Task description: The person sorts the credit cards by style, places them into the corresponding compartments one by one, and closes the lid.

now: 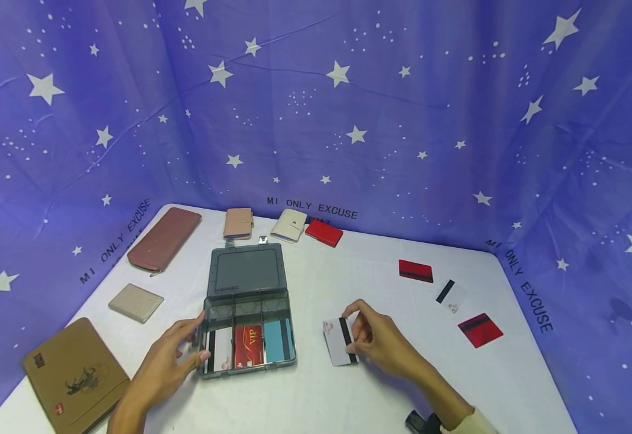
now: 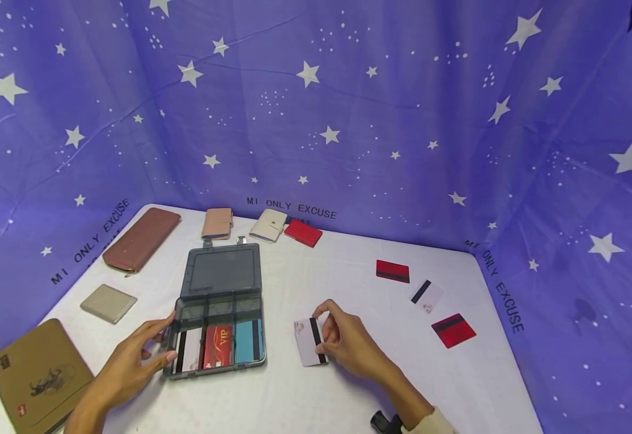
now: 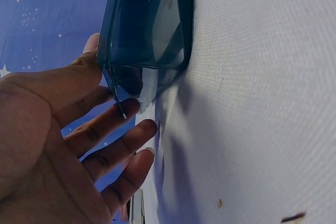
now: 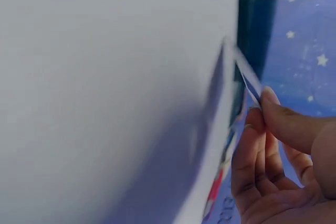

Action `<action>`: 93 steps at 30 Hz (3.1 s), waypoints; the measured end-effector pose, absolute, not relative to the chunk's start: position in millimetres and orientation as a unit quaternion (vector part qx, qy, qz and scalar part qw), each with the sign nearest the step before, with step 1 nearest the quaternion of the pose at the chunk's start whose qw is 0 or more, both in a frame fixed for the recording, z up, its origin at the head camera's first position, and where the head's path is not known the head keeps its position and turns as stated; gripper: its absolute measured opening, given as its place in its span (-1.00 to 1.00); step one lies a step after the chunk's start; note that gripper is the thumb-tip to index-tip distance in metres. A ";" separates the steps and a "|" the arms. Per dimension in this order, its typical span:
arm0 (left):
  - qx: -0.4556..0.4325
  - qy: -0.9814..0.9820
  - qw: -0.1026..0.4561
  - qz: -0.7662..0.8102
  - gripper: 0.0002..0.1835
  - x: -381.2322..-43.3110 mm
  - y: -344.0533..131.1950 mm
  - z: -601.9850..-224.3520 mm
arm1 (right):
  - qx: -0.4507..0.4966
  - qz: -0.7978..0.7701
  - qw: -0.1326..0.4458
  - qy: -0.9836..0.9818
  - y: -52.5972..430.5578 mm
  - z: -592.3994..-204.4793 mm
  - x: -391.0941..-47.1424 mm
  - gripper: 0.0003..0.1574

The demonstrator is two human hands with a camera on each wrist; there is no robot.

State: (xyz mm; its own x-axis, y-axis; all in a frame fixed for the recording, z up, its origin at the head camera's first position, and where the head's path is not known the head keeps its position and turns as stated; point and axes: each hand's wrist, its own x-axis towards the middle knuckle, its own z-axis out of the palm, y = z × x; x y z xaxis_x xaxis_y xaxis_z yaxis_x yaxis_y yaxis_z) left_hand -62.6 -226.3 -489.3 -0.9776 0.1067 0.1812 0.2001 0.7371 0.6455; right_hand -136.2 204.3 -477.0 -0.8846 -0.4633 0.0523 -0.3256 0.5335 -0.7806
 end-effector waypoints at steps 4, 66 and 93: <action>-0.084 -0.930 0.069 -0.351 -0.23 -62.5 -225.7 -489.7 | -0.247 -0.466 0.072 0.847 181.8 -465.6 -140.6 -0.31; -0.088 -0.934 0.071 -0.339 -0.22 -62.2 -224.6 -488.6 | -0.146 -0.403 0.019 0.903 243.3 -475.9 -260.8 -0.26; -0.084 -0.931 0.067 -0.348 -0.22 -62.8 -225.7 -487.5 | -0.127 -0.253 0.055 0.958 297.2 -463.8 -271.5 -0.74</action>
